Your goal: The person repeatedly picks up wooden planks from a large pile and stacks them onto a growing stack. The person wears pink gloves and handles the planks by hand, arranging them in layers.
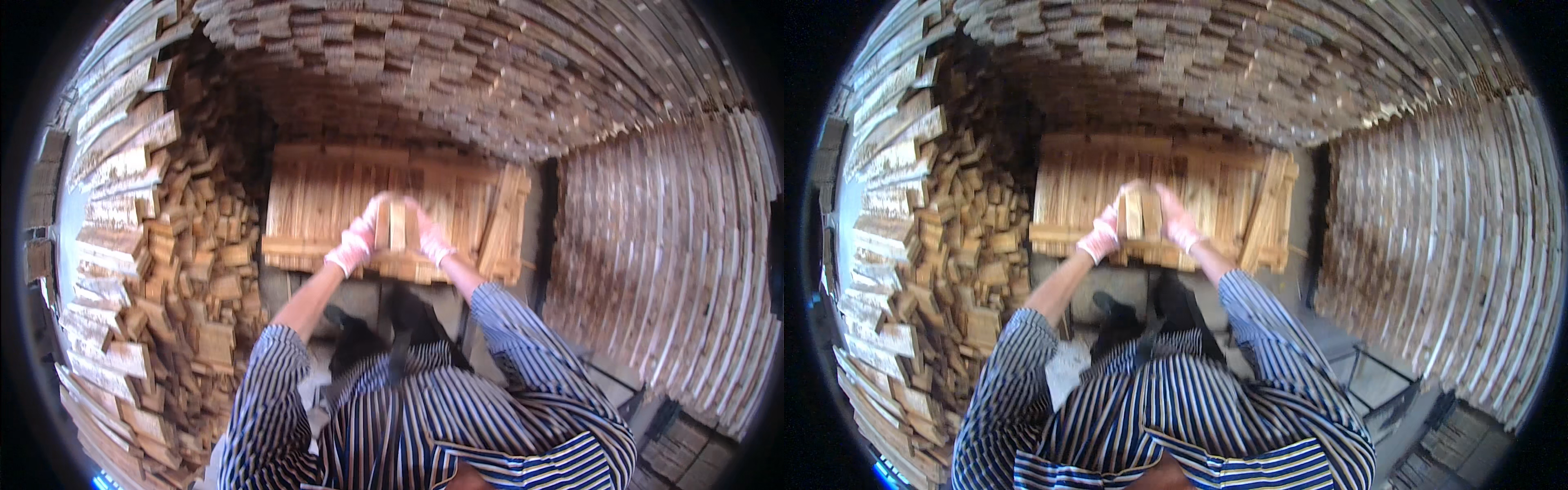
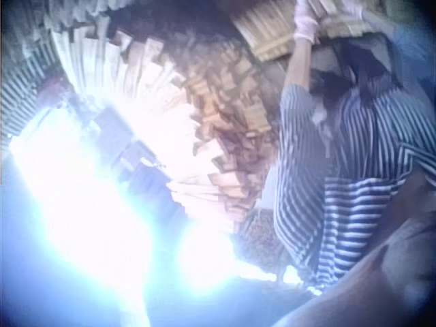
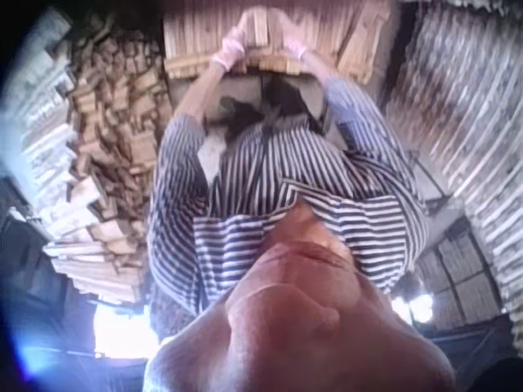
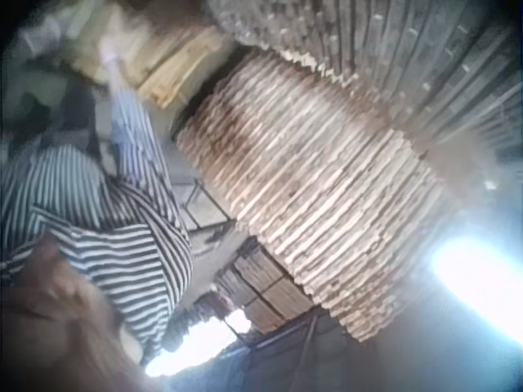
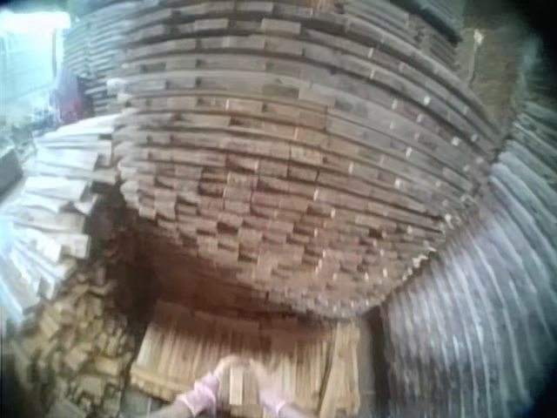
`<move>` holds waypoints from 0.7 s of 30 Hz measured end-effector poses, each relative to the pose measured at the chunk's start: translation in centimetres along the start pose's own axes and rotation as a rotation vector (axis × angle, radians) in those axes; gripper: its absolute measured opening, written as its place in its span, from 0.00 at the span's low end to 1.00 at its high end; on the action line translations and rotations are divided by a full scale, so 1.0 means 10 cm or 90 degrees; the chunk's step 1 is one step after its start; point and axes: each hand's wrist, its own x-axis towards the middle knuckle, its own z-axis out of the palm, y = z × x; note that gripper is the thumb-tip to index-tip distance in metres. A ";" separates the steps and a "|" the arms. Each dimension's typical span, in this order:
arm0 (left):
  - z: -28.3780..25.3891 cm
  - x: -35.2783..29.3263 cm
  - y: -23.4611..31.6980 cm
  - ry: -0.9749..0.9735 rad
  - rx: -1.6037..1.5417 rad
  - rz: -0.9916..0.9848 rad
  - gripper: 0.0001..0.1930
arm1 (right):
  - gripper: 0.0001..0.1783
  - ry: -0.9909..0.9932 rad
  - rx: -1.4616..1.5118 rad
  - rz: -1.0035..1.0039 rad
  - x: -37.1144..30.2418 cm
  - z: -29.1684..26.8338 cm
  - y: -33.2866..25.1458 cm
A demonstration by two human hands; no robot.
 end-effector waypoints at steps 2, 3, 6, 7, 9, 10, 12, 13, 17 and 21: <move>0.14 0.14 -0.22 -0.014 -0.163 -0.106 0.50 | 0.49 -0.059 -0.085 0.083 0.13 0.10 0.29; 0.20 0.28 -0.01 -0.017 -0.166 -0.105 0.46 | 0.49 -0.057 0.028 0.105 0.14 -0.01 0.40; 0.02 0.28 -0.03 0.047 -0.373 -0.105 0.34 | 0.52 -0.058 0.091 0.079 0.45 -0.27 -0.04; -0.04 0.33 0.05 0.063 -0.574 -0.129 0.33 | 0.54 -0.054 0.109 0.079 0.47 -0.35 -0.12; -0.20 0.64 0.26 0.072 -0.359 -0.097 0.37 | 0.59 -0.079 0.138 0.036 0.49 -0.53 -0.06; -0.26 0.80 0.35 0.079 -0.253 -0.086 0.39 | 0.62 -0.088 0.156 0.015 0.49 -0.59 -0.03; -0.13 0.99 0.47 0.132 -0.471 -0.161 0.34 | 0.72 -0.021 0.153 -0.014 0.34 -0.52 0.09; -0.03 1.08 0.49 0.159 -0.537 -0.215 0.27 | 0.79 0.056 0.129 -0.018 0.22 -0.41 0.16; 0.61 1.58 0.66 0.249 -0.491 -0.478 0.26 | 0.80 0.195 0.471 0.156 -0.25 -0.24 0.37; 1.12 1.65 0.30 0.154 -0.544 -0.571 0.44 | 0.68 0.213 0.657 0.319 -0.35 -0.30 0.62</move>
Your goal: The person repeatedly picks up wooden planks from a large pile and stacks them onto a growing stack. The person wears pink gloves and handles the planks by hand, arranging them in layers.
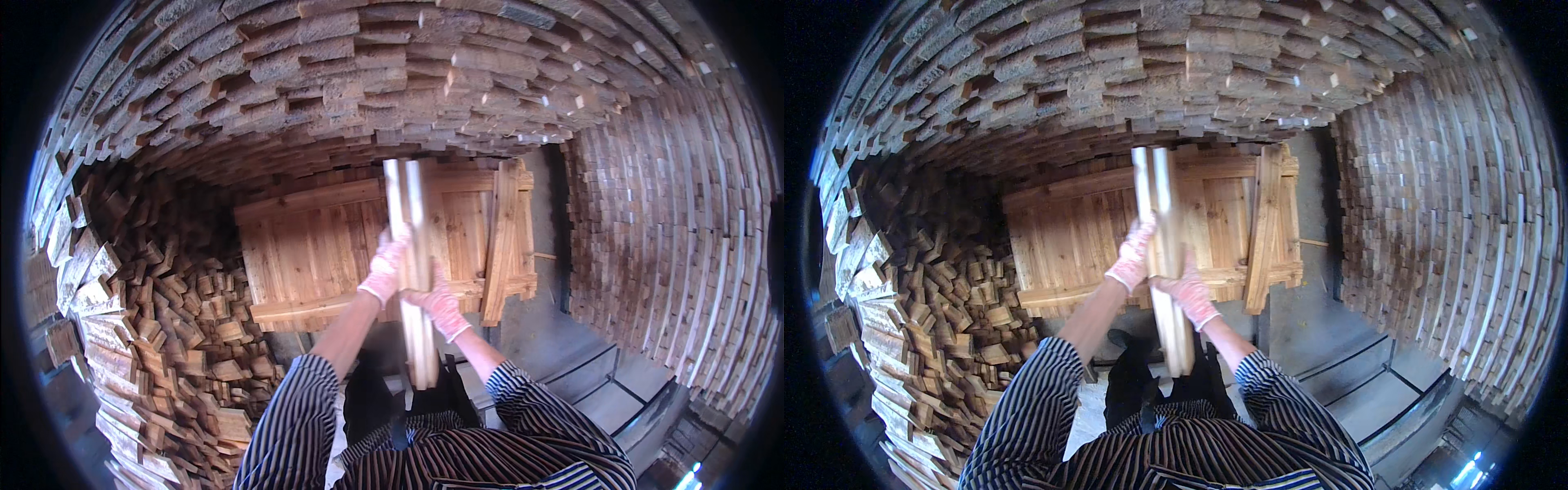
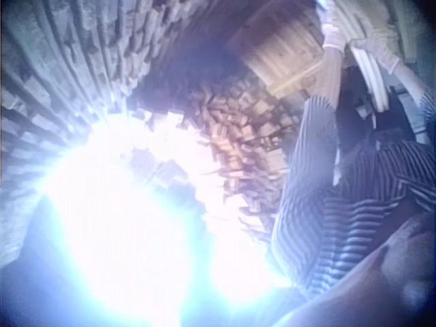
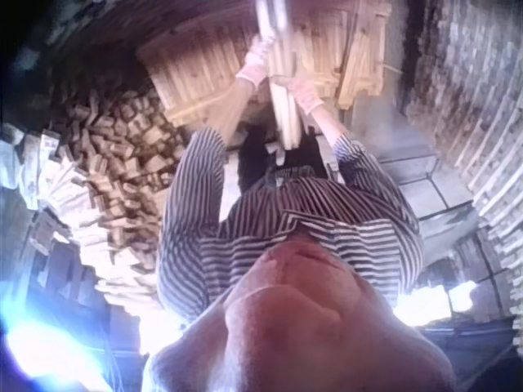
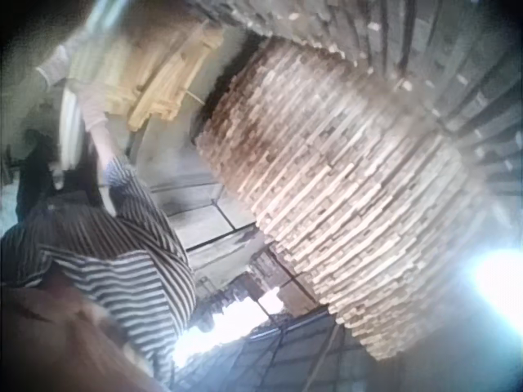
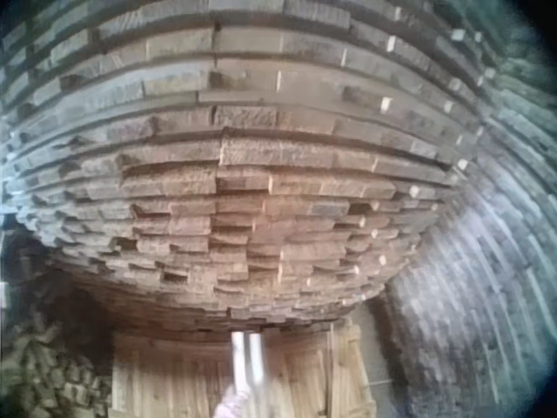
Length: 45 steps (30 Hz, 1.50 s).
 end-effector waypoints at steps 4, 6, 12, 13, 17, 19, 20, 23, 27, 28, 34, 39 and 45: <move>-0.09 0.03 -0.50 -0.165 0.137 0.077 0.37 | 0.62 0.232 -0.532 0.108 0.29 -0.20 0.04; 0.28 -0.34 -0.37 -0.237 0.403 0.090 0.27 | 0.61 0.439 -0.503 -0.020 0.71 -1.13 0.95; -1.09 -1.57 -0.92 -0.028 0.391 -0.006 0.45 | 0.41 0.315 -0.497 0.194 0.64 -0.58 0.73; -1.39 -1.89 -1.12 0.057 0.342 -0.027 0.48 | 0.42 0.384 -0.631 0.141 0.61 -0.52 0.87; -2.31 -3.04 -1.46 0.346 0.146 -0.066 0.47 | 0.55 0.371 -0.907 -0.011 0.95 -1.16 1.22; -2.62 -3.62 -1.30 0.489 0.206 -0.021 0.45 | 0.58 0.355 -1.000 -0.009 1.27 -1.13 1.32; -2.69 -4.00 -1.02 0.536 0.251 0.008 0.43 | 0.58 0.361 -1.052 0.014 1.44 -0.96 1.35; -3.02 -4.82 -2.12 0.775 -0.002 -0.034 0.42 | 0.59 0.115 -1.012 -0.037 0.71 0.08 0.98; -3.30 -5.98 -2.75 1.090 -0.139 0.091 0.39 | 0.55 -0.253 -0.655 -0.382 -0.63 1.91 0.23; -3.48 -6.14 -2.86 1.157 -0.180 0.184 0.38 | 0.54 -0.314 -0.672 -0.466 -0.99 2.38 -0.01; -4.23 -7.09 -2.38 1.286 -0.222 0.635 0.42 | 0.52 -0.745 -0.375 -0.573 -3.17 4.40 -0.78; -4.48 -7.54 -1.73 1.381 -0.064 0.582 0.38 | 0.48 -0.985 -0.287 -0.727 -4.50 5.53 -0.79; -4.74 -7.55 -1.42 1.422 -0.016 0.613 0.28 | 0.55 -0.975 -0.319 -0.860 -5.48 6.77 -0.65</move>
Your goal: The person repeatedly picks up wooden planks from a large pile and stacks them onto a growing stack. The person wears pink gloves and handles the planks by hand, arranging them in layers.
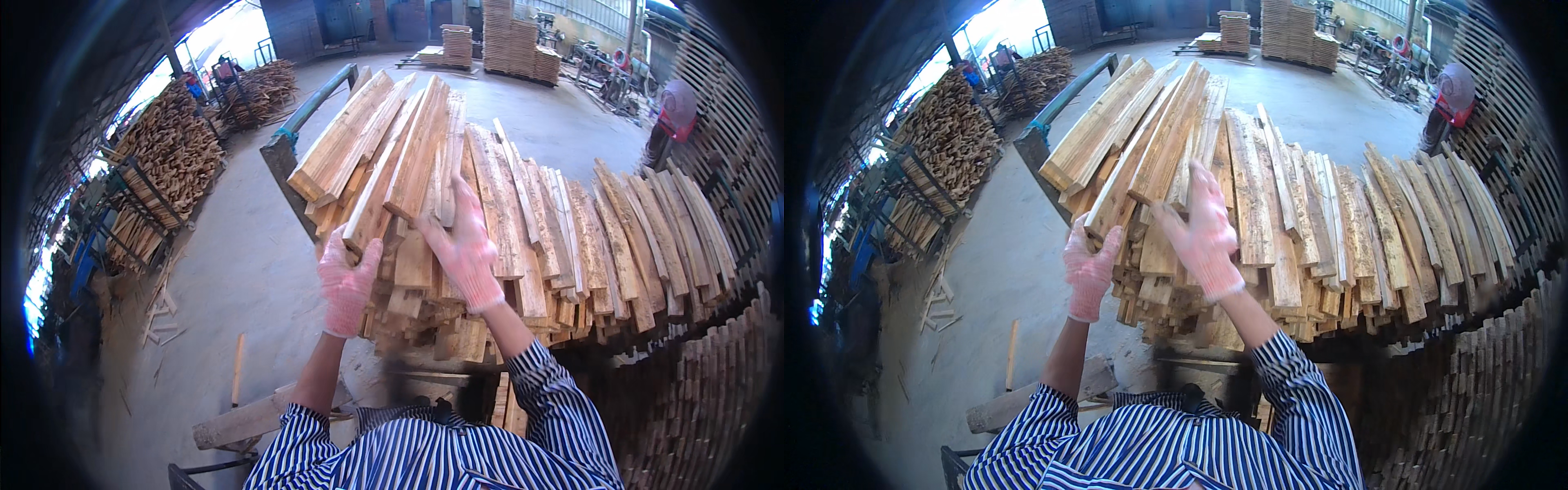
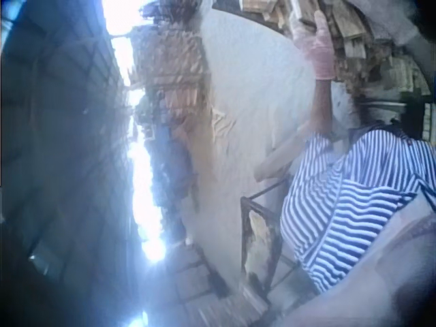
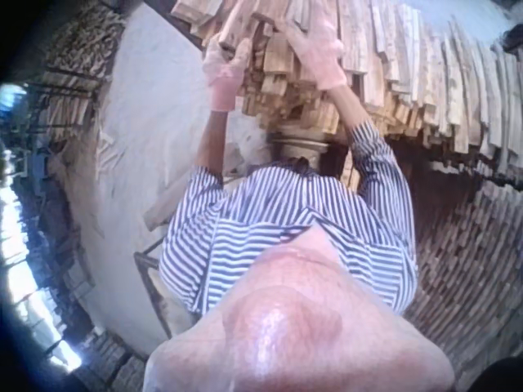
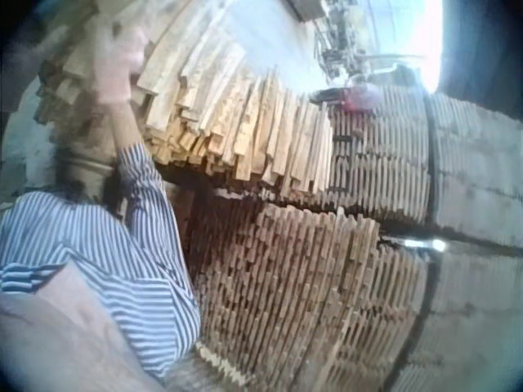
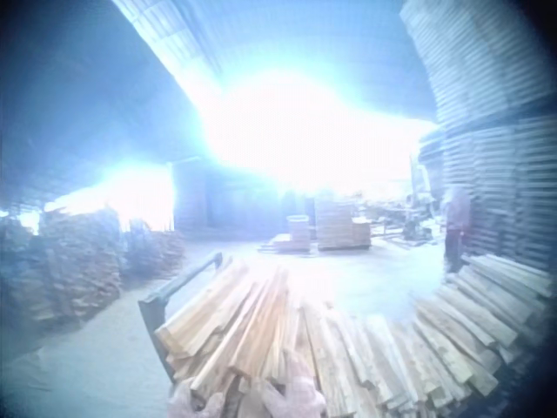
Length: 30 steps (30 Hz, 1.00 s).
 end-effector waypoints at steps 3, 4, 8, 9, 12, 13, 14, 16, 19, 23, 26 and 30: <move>0.21 0.06 0.45 0.000 0.034 0.103 0.23 | 0.67 -0.061 0.225 0.125 0.55 0.06 0.16; 0.33 0.08 0.68 -0.092 -0.069 0.002 0.23 | 0.70 -0.078 0.335 0.196 0.68 0.04 0.31; 0.69 0.22 0.57 -0.167 0.164 0.297 0.25 | 0.51 -0.155 0.797 0.446 0.91 0.03 0.32; 0.94 0.23 0.60 -0.196 0.244 0.355 0.26 | 0.44 -0.184 0.889 0.506 0.99 -0.05 0.70; 0.84 0.42 0.85 -0.437 0.264 0.422 0.29 | 0.28 -0.094 0.974 0.501 0.74 -0.20 0.80; 0.78 0.53 0.93 -0.540 0.216 0.428 0.30 | 0.26 -0.011 0.939 0.512 0.65 -0.26 0.82; 0.78 0.69 0.96 -0.503 0.142 0.391 0.32 | 0.28 -0.100 1.049 0.529 0.61 -0.37 1.01; 0.39 1.20 0.88 -0.334 0.322 0.446 0.37 | 0.37 -0.193 1.234 0.545 0.40 -0.22 1.06; 0.32 2.07 0.54 -0.239 0.585 0.179 0.51 | 0.39 -0.181 1.221 0.447 0.31 -0.25 1.17; 0.12 3.07 -0.23 -0.394 0.563 -0.222 0.46 | 0.38 -0.170 1.202 0.410 0.31 -0.09 1.20; 0.08 3.20 -0.54 -0.408 0.467 -0.207 0.30 | 0.37 -0.132 1.155 0.386 0.23 -0.11 1.07; 0.07 3.40 -0.33 -0.493 0.199 -0.263 0.24 | 0.35 -0.133 1.080 0.398 0.31 -0.09 1.23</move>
